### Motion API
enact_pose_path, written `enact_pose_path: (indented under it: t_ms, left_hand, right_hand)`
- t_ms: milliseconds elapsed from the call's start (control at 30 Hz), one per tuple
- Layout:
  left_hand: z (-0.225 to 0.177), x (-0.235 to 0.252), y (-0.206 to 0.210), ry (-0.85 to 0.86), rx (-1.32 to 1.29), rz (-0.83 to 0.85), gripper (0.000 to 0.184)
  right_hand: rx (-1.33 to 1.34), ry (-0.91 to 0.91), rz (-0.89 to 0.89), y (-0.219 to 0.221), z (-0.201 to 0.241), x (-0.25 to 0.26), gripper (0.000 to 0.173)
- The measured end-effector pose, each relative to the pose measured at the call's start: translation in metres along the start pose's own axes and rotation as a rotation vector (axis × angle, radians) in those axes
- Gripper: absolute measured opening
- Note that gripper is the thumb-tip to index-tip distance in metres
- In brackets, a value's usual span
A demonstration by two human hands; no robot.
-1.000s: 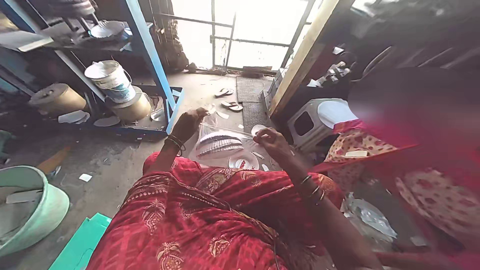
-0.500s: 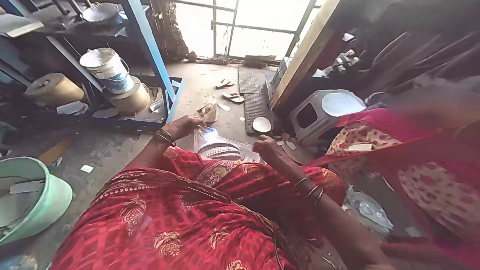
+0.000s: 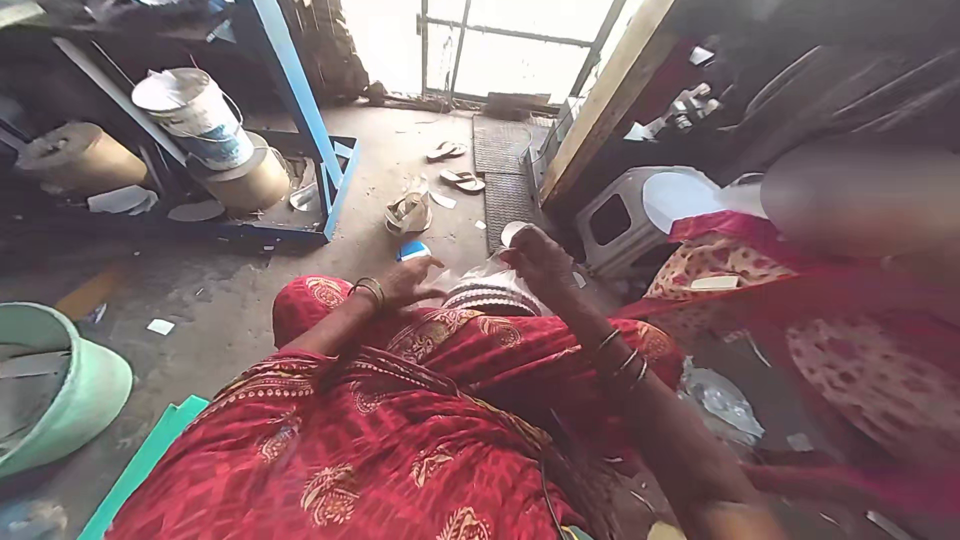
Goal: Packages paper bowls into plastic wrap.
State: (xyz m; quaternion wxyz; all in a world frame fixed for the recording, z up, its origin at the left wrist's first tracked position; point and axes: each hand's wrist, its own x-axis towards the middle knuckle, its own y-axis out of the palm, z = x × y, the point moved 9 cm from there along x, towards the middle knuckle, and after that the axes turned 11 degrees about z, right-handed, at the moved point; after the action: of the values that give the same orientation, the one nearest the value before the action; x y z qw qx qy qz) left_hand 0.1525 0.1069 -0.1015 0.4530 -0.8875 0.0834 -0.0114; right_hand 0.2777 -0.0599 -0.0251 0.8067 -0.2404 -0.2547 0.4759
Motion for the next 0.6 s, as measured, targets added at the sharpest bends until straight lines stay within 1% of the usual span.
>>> enact_pose_path:
  t_ms: [33, 67, 100, 133, 167, 233, 300, 400, 467, 500, 533, 600]
  left_hand:
    - [-0.001, 0.003, 0.002, -0.001, 0.124, 0.067, 0.07]
    - [0.001, 0.005, 0.005, -0.053, 0.218, 0.148, 0.071]
    - [0.006, 0.006, 0.005, -0.113, 0.278, 0.205, 0.061]
    - [0.01, 0.008, 0.003, -0.18, 0.328, 0.254, 0.047]
    - [0.011, 0.009, -0.002, -0.234, 0.374, 0.295, 0.038]
    - [0.001, 0.012, -0.021, -0.223, 0.509, 0.271, 0.028]
    - [-0.015, 0.017, -0.043, -0.259, 0.61, 0.27, 0.02]
    - [-0.025, 0.027, -0.077, -0.41, 0.708, 0.266, 0.022]
    - [-0.03, 0.027, -0.088, -0.466, 0.715, 0.283, 0.023]
    - [-0.03, 0.025, -0.086, -0.496, 0.713, 0.321, 0.023]
    - [-0.026, 0.023, -0.078, -0.524, 0.711, 0.364, 0.023]
    - [-0.006, 0.023, -0.047, -0.507, 0.67, 0.429, 0.021]
  right_hand:
    - [-0.007, 0.012, 0.001, -0.008, 0.0, -0.002, 0.019]
    - [-0.012, 0.018, -0.009, -0.017, 0.001, -0.005, 0.02]
    - [-0.019, 0.008, -0.02, -0.025, 0.001, -0.007, 0.019]
    - [-0.039, -0.007, -0.007, -0.031, -0.002, -0.008, 0.019]
    - [-0.079, -0.01, 0.029, -0.035, -0.002, -0.011, 0.018]
    - [-0.236, -0.062, 0.074, -0.04, -0.003, -0.016, 0.015]
    - [-0.363, -0.128, 0.073, -0.039, -0.006, -0.02, 0.009]
    - [-0.451, -0.183, -0.061, -0.045, 0.018, -0.025, 0.011]
    - [-0.495, -0.137, -0.152, -0.043, 0.033, -0.032, 0.013]
    - [-0.504, -0.086, -0.151, -0.034, 0.023, -0.035, 0.015]
    - [-0.52, -0.02, -0.086, -0.018, -0.001, -0.036, 0.017]
    - [-0.523, 0.077, 0.107, 0.02, -0.063, -0.037, 0.018]
